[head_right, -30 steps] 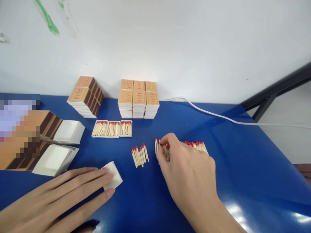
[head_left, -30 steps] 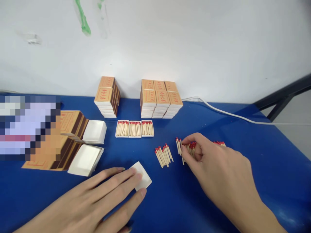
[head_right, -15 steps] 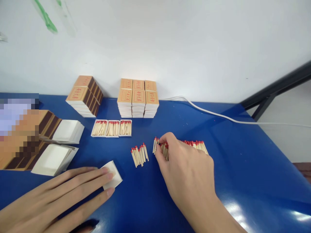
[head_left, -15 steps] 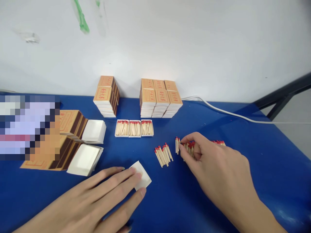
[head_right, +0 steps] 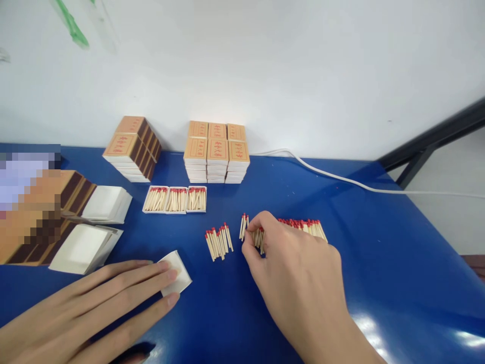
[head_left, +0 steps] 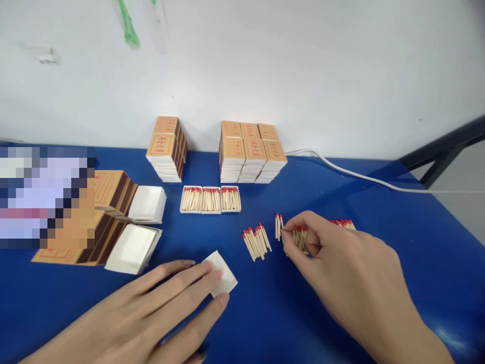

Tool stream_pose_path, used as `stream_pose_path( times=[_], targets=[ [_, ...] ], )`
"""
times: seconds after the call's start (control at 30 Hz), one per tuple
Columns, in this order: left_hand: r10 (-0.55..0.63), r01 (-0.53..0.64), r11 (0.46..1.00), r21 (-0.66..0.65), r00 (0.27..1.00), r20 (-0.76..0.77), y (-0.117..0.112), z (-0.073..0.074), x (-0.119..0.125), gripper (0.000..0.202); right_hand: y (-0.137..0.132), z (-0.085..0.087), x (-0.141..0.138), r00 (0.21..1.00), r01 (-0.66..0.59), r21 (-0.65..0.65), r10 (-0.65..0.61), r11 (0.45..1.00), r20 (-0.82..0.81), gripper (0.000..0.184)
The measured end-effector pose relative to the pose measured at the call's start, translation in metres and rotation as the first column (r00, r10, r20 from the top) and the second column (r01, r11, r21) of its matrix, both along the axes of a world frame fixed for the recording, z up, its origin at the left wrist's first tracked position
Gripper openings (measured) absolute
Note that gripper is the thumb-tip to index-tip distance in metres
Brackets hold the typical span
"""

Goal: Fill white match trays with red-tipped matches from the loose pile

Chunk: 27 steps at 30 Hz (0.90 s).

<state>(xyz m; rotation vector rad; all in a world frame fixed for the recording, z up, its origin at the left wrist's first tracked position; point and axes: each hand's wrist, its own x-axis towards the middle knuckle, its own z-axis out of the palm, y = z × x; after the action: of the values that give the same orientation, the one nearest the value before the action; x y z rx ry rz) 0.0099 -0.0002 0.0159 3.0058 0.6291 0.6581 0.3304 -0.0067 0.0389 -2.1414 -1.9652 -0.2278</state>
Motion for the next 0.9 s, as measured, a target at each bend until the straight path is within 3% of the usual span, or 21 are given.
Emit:
stream_pose_path(
  times=[0.13,0.67,0.9],
  targets=[
    [-0.043,0.044,0.998,0.033,0.999,-0.022,0.0025,0.0004,-0.0017,0.044,0.0003,-0.0006,0.0014,1.0,0.002,-0.014,-0.002,1.0,-0.011,0.02],
    [0.013,-0.013,1.0,-0.013,1.0,0.025,-0.0005,0.0003,0.0005,0.04,0.0004,0.0043,0.002,0.998,0.007,-0.084,-0.013,0.996,-0.062,0.019],
    [-0.045,0.045,0.999,0.022,0.999,-0.022,0.0012,0.0001,-0.0051,0.047,0.0029,0.003,0.0022,0.998,0.01,-0.109,-0.018,0.994,-0.068,0.024]
  ],
)
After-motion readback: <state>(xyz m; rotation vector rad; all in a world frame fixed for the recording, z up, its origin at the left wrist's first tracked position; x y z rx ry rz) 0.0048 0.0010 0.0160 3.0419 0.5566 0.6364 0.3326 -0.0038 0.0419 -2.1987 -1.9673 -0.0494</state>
